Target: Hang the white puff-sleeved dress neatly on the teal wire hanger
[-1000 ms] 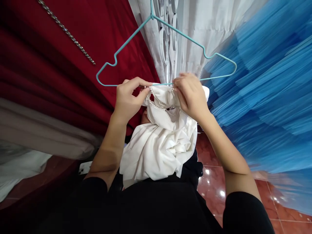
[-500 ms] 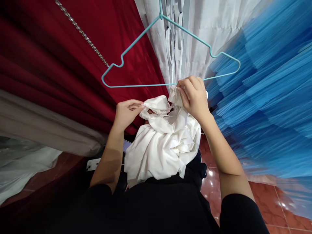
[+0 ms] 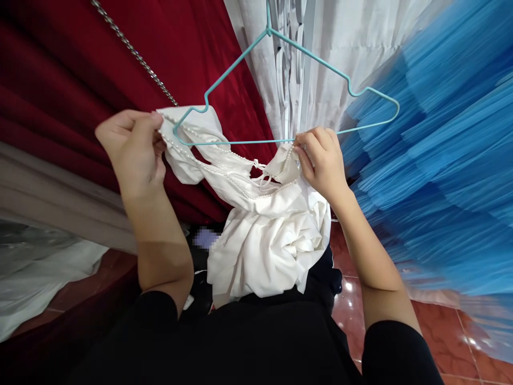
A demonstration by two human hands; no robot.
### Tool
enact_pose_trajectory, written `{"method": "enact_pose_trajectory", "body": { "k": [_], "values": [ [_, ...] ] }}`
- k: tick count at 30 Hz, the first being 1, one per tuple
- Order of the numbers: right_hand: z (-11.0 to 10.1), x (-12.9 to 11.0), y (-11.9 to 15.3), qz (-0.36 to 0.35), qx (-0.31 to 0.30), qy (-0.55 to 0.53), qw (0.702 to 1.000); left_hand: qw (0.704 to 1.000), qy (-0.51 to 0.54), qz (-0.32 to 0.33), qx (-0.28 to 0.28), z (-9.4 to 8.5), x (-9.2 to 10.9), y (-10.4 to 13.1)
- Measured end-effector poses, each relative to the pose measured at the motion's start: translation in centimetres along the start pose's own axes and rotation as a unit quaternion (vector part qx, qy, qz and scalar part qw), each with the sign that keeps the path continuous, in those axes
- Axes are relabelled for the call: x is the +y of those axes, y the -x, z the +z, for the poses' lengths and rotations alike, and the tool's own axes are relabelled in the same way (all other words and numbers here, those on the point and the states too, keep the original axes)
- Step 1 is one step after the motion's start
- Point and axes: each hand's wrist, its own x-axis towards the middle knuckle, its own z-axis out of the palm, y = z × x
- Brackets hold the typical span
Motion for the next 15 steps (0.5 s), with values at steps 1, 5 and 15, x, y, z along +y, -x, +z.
{"method": "enact_pose_trajectory", "body": {
  "k": [1,5,15],
  "values": [
    [0.0,-0.1,0.0,0.003,0.001,0.002,1.0,0.999,-0.019,0.033,0.005,0.6,0.7,-0.5],
    [0.1,-0.3,0.2,0.016,-0.003,0.003,1.0,0.991,-0.069,0.114,-0.005,3.8,3.4,-1.4],
    [0.5,-0.5,0.3,0.043,-0.021,0.025,0.999,0.962,-0.023,0.247,-0.116,11.1,7.3,4.8]
  ]
}}
